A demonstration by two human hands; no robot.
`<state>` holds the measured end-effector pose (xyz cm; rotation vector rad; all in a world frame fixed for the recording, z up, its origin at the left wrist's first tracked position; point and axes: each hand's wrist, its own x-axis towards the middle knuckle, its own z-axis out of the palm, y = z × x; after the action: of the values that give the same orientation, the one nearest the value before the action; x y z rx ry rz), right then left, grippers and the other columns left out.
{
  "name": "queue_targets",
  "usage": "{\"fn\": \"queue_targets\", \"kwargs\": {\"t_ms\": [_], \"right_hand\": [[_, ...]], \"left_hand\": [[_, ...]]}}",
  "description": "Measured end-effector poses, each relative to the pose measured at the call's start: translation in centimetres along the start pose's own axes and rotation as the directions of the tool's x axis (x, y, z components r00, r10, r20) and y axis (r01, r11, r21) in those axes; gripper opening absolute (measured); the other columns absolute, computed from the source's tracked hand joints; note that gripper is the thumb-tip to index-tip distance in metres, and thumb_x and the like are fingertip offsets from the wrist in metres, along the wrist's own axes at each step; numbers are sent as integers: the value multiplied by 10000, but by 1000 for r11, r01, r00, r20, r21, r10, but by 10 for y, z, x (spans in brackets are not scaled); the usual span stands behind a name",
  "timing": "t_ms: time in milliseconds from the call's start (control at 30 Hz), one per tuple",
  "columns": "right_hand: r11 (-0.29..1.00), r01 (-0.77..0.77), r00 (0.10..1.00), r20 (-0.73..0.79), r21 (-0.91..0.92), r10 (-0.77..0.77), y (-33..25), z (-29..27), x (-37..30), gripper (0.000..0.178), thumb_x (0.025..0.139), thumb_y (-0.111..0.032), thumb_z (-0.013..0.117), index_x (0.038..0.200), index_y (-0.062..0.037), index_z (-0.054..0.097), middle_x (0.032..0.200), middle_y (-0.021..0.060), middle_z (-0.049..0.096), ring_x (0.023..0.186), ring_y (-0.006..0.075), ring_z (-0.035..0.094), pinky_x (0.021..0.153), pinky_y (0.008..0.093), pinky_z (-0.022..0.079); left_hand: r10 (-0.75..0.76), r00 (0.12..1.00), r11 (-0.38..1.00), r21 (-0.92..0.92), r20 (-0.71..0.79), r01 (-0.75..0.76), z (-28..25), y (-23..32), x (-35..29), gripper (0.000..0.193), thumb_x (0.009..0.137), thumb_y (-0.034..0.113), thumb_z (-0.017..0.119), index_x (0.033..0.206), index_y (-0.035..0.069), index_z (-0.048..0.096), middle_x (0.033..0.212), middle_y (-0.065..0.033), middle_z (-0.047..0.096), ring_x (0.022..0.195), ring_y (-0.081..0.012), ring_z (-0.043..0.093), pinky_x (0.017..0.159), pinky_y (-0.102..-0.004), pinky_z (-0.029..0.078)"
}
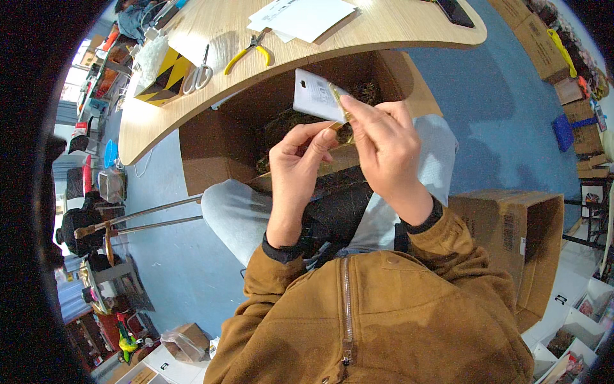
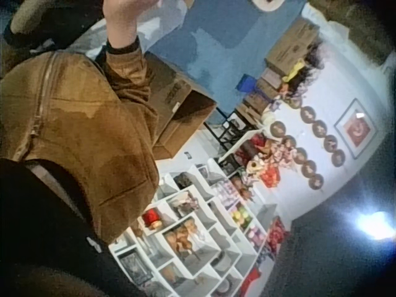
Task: The person sits on the floor and uses scissors to cut the packaging off a roll of gold tinsel. They then remove the tinsel from its cardboard backing, place it on a nearby table, and later reattach the tinsel to the cardboard backing.
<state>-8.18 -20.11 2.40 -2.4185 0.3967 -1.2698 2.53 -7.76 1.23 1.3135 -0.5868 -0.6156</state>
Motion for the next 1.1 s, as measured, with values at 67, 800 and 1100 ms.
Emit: {"fn": "queue_targets", "kwargs": {"t_ms": [67, 800, 1100], "right_hand": [[920, -333, 943, 103, 209, 317, 0, -11, -1, 225, 995, -113, 670, 1183, -17, 751, 952, 108, 746, 836, 162, 649, 717, 267, 512], [49, -733, 591, 600, 678, 539, 59, -38, -5, 234, 1019, -130, 641, 1174, 38, 691, 1036, 108, 751, 845, 113, 727, 749, 230, 588], [687, -689, 725, 196, 233, 660, 64, -10, -2, 303, 988, -176, 708, 1234, 1, 696, 1146, 116, 742, 1050, 183, 699, 916, 327, 558]], "left_hand": [[69, 998, 957, 282, -11, -63, -15, 1, 6, 141, 944, 108, 760, 1035, 1, 773, 853, -27, 647, 760, -86, 593, 678, -243, 487], [-134, 990, 989, 74, 55, 129, -55, -17, 6, 232, 921, 178, 812, 1018, -10, 719, 851, 45, 624, 742, -26, 519, 651, -191, 428], [-293, 956, 943, -164, 6, 290, -37, -11, 0, 136, 920, 149, 795, 922, 38, 717, 815, 63, 630, 751, -24, 527, 690, -190, 419]]}}
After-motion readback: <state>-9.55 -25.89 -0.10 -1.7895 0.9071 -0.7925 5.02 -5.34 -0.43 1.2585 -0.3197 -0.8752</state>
